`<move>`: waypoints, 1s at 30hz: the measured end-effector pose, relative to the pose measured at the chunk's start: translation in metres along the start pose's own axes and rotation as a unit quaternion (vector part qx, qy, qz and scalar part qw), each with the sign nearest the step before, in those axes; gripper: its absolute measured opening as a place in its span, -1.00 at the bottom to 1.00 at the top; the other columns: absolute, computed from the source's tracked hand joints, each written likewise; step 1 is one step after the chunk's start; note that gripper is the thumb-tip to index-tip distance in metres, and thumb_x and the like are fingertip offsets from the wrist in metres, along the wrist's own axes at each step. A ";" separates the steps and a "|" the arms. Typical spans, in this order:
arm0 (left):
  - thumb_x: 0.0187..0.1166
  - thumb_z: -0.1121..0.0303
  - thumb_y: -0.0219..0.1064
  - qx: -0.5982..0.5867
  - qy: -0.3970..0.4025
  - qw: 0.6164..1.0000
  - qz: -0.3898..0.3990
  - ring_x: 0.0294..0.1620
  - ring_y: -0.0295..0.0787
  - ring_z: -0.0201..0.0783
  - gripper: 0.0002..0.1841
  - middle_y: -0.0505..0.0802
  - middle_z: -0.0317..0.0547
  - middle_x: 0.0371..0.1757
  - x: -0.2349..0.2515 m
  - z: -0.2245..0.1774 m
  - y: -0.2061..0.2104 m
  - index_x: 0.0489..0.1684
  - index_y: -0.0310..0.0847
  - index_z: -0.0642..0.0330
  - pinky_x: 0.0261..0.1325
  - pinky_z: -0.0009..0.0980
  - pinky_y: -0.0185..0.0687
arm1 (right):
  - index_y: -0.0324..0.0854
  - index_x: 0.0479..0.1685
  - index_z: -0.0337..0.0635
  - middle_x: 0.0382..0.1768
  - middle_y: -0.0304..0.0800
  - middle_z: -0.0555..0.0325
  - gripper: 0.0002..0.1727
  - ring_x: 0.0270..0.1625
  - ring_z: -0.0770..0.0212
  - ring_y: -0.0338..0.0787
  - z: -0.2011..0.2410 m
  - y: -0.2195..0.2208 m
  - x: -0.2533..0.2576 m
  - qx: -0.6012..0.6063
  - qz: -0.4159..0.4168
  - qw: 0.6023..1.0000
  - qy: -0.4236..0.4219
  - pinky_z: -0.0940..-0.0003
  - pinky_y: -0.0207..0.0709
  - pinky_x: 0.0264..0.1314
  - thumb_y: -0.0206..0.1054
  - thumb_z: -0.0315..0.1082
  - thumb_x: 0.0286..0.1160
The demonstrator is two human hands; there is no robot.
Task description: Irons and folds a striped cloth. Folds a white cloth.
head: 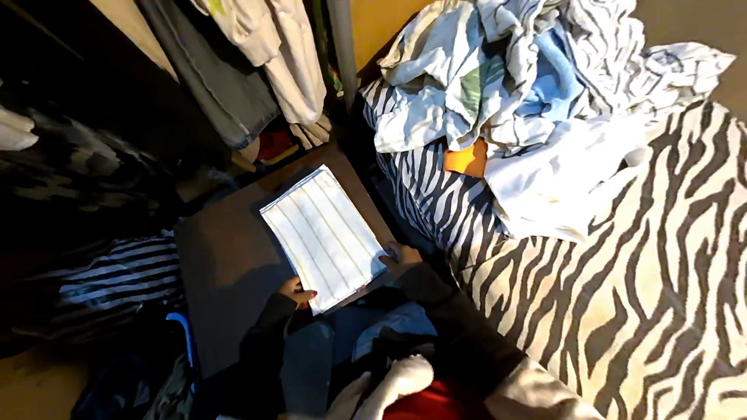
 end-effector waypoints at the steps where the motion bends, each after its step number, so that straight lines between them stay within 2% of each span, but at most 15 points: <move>1: 0.65 0.54 0.33 0.011 -0.143 0.989 -0.018 0.28 0.75 -0.03 -0.46 0.66 0.43 0.42 0.004 0.008 0.001 0.57 0.29 0.58 0.38 -0.25 0.60 | 0.49 0.54 -0.42 0.31 0.73 -0.38 -0.49 0.31 -0.23 0.77 -0.005 0.002 0.003 0.026 -0.008 1.000 -0.001 -0.12 0.55 0.46 0.29 -0.32 0.69; 3: 0.70 0.47 0.29 0.030 -0.220 0.975 -0.018 0.28 0.73 -0.09 -0.48 0.66 0.28 0.44 0.012 0.033 0.000 0.62 0.30 0.43 0.40 -0.20 0.57 | 0.51 0.52 -0.43 0.29 0.75 -0.38 -0.50 0.28 -0.24 0.79 -0.010 0.005 0.004 0.035 -0.016 0.999 -0.006 -0.13 0.55 0.45 0.31 -0.33 0.68; 5: 0.67 0.40 0.35 0.122 -0.161 0.979 -0.011 0.10 0.81 0.04 -0.51 0.75 0.38 0.22 0.026 0.061 -0.012 0.48 0.39 0.50 0.23 -0.09 0.71 | 0.49 0.55 -0.34 0.29 0.75 -0.32 -0.52 0.27 -0.20 0.81 -0.007 0.004 0.001 0.004 0.002 1.000 0.001 -0.11 0.58 0.45 0.29 -0.31 0.73; 6: 0.67 0.34 0.36 0.200 -0.164 0.965 -0.043 0.25 0.76 0.20 -0.48 0.73 0.46 0.28 0.027 0.052 -0.018 0.49 0.41 0.51 0.37 0.03 0.60 | 0.47 0.57 -0.30 0.29 0.75 -0.29 -0.51 0.26 -0.18 0.82 -0.007 0.003 0.001 -0.004 0.001 1.000 0.004 -0.10 0.60 0.43 0.30 -0.31 0.73; 8: 0.72 0.20 0.30 0.302 -0.176 0.928 -0.126 0.64 0.42 0.36 -0.32 0.48 0.50 0.62 0.028 0.006 -0.021 0.74 0.21 0.41 0.67 0.17 0.28 | 0.42 0.64 -0.22 0.32 0.75 -0.25 -0.45 0.31 -0.18 0.80 -0.008 -0.001 -0.001 -0.029 -0.015 0.999 0.011 -0.11 0.58 0.45 0.33 -0.30 0.70; 9: 0.73 0.16 0.28 0.328 -0.129 0.921 -0.166 0.72 0.32 0.36 -0.29 0.38 0.47 0.71 0.035 -0.016 -0.019 0.78 0.15 0.37 0.71 0.18 0.22 | 0.37 0.69 -0.20 0.40 0.70 -0.24 -0.41 0.37 -0.19 0.77 -0.008 -0.002 -0.003 -0.048 -0.029 0.998 0.007 -0.12 0.57 0.47 0.33 -0.29 0.69; 12: 0.69 0.03 0.27 0.351 0.069 0.902 -0.240 0.89 -0.07 0.30 -0.27 0.22 0.31 0.84 0.083 -0.058 -0.010 0.79 0.23 0.24 0.83 0.30 -0.21 | 0.34 0.73 -0.20 0.57 0.51 -0.30 -0.36 0.41 -0.22 0.73 -0.009 -0.006 -0.019 -0.099 -0.080 0.991 -0.043 -0.08 0.60 0.46 0.34 -0.30 0.65; 15: 0.74 -0.10 0.12 0.405 0.137 0.864 -0.265 0.95 -0.34 0.20 -0.31 0.08 0.01 0.93 0.149 -0.065 -0.026 0.87 0.16 -0.13 0.75 0.52 -0.55 | 0.43 0.67 -0.23 0.53 0.57 -0.31 -0.40 0.35 -0.18 0.78 -0.028 -0.001 -0.044 -0.108 -0.089 0.986 -0.091 -0.02 0.66 0.43 0.35 -0.29 0.64; 17: 0.73 -0.11 0.14 0.430 0.172 0.847 -0.260 0.95 -0.43 0.21 -0.34 0.06 -0.18 0.95 0.183 -0.066 -0.040 0.86 0.18 -0.32 0.63 0.66 -0.66 | 0.50 0.61 -0.28 0.40 0.67 -0.33 -0.43 0.26 -0.17 0.83 -0.050 0.007 -0.056 -0.090 -0.092 0.985 -0.117 0.01 0.70 0.36 0.40 -0.31 0.60; 19: 0.74 -0.13 0.11 0.441 0.170 0.852 -0.225 0.95 -0.48 0.19 -0.37 0.01 -0.32 0.95 0.205 -0.064 -0.046 0.85 0.18 -0.42 0.58 0.71 -0.68 | 0.64 0.44 -0.38 0.20 0.81 -0.35 -0.49 0.14 -0.21 0.88 -0.069 0.015 -0.064 -0.054 -0.133 0.978 -0.150 -0.02 0.75 0.27 0.49 -0.40 0.48; 23: 0.74 -0.16 0.07 0.437 0.128 0.870 -0.189 0.95 -0.30 0.19 -0.40 0.13 -0.35 0.93 0.222 -0.059 -0.049 0.81 0.25 -0.45 0.58 0.69 -0.54 | 0.70 0.33 -0.41 0.04 0.89 -0.28 -0.59 0.07 -0.17 0.92 -0.077 0.018 -0.068 -0.030 -0.125 0.981 -0.148 0.01 0.75 0.28 0.44 -0.44 0.52; 26: 0.73 -0.17 0.08 0.437 0.115 0.871 -0.195 0.94 -0.24 0.19 -0.39 0.16 -0.34 0.92 0.222 -0.056 -0.050 0.81 0.26 -0.44 0.59 0.68 -0.50 | 0.70 0.34 -0.39 0.20 0.85 -0.27 -0.64 0.29 -0.14 0.84 -0.077 0.020 -0.063 -0.048 -0.038 0.993 -0.103 0.04 0.59 0.51 0.32 -0.40 0.67; 28: 0.73 -0.15 0.09 0.435 0.138 0.864 -0.210 0.93 -0.21 0.25 -0.39 0.19 -0.25 0.91 0.221 -0.054 -0.051 0.80 0.29 -0.38 0.60 0.69 -0.48 | 0.77 0.21 -0.34 0.14 0.88 -0.22 -0.70 0.26 -0.10 0.86 -0.075 0.018 -0.068 -0.073 -0.058 0.986 -0.139 0.04 0.63 0.48 0.34 -0.39 0.63; 29: 0.72 -0.14 0.09 0.432 0.168 0.856 -0.230 0.91 -0.19 0.30 -0.38 0.22 -0.19 0.90 0.220 -0.053 -0.051 0.79 0.32 -0.32 0.59 0.70 -0.46 | 0.72 0.30 -0.34 0.24 0.83 -0.22 -0.67 0.37 -0.09 0.79 -0.070 0.015 -0.075 -0.080 -0.031 0.986 -0.142 0.07 0.54 0.57 0.26 -0.35 0.74; 30: 0.71 -0.13 0.08 0.420 0.205 0.845 -0.260 0.90 -0.18 0.36 -0.37 0.24 -0.11 0.89 0.217 -0.051 -0.053 0.79 0.34 -0.23 0.56 0.73 -0.44 | 0.75 0.23 -0.34 0.17 0.85 -0.22 -0.70 0.29 -0.10 0.83 -0.072 0.014 -0.079 -0.073 -0.061 0.979 -0.178 0.06 0.60 0.51 0.28 -0.35 0.71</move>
Point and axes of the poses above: each hand's wrist, its own x-axis towards the middle knuckle, its own y-axis out of the palm, z = x × y, the point moved 7 cm from there along x, towards the middle knuckle
